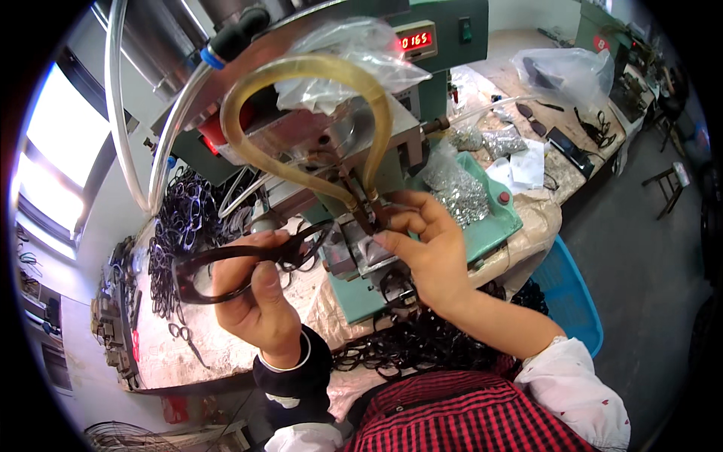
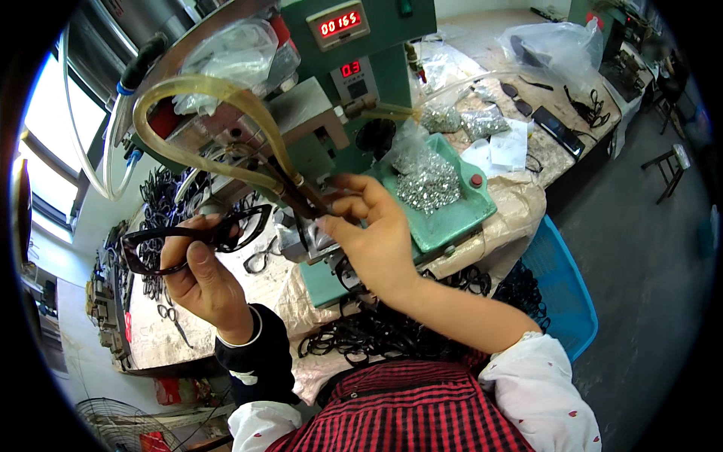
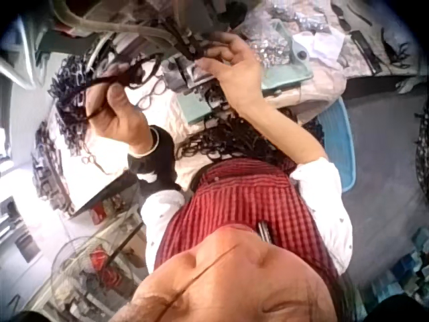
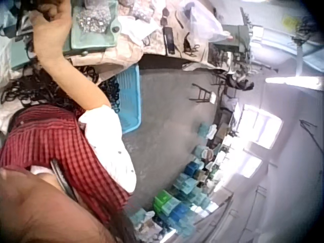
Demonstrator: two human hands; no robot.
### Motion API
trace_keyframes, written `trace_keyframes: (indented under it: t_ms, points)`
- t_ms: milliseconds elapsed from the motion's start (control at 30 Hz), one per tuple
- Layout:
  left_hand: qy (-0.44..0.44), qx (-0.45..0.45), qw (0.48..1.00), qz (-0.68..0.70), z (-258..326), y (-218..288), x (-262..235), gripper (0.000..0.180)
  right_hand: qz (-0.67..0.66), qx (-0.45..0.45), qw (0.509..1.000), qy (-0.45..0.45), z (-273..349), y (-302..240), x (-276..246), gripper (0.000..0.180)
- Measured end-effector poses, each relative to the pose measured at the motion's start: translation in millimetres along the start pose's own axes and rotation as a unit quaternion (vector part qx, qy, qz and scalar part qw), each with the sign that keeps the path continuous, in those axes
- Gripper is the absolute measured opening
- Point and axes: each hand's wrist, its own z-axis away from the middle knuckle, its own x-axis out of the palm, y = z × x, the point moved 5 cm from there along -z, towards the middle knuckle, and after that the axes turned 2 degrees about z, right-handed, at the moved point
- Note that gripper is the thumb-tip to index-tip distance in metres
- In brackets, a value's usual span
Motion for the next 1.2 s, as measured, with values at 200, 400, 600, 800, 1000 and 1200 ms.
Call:
trace_keyframes:
  t_ms: [200, 400, 600, 800, 1000, 1200]
  points:
    - [-0.138, 0.053, 0.989, -0.015, 28.4, 11.4, 16.3, 0.014, 0.23, -0.082, 0.962, -0.12, 28.1, -39.3, -8.7, 0.059]
    - [-0.269, 0.171, 0.944, -0.083, 60.0, 6.0, 65.6, 0.029, 0.528, -0.117, 0.841, 0.019, 5.6, -2.8, -123.2, 0.028]
    - [-0.292, 0.111, 0.947, -0.081, 54.8, 9.2, 64.8, 0.032, 0.451, -0.248, 0.842, 0.161, -8.9, -46.8, -139.8, 0.021]
    - [-0.302, 0.102, 0.944, -0.083, 51.7, 8.7, 67.3, 0.033, 0.608, -0.14, 0.777, 0.088, 0.6, -14.1, -157.4, 0.014]
    - [-0.228, 0.065, 0.967, -0.095, 77.0, 4.2, 48.4, 0.036, 0.699, -0.17, 0.688, 0.092, -2.1, 4.0, -135.9, 0.01]
    - [-0.167, -0.215, 0.909, -0.316, 140.8, -179.4, -71.1, 0.035, 0.572, -0.141, 0.799, 0.117, 0.6, 8.9, -136.8, 0.011]
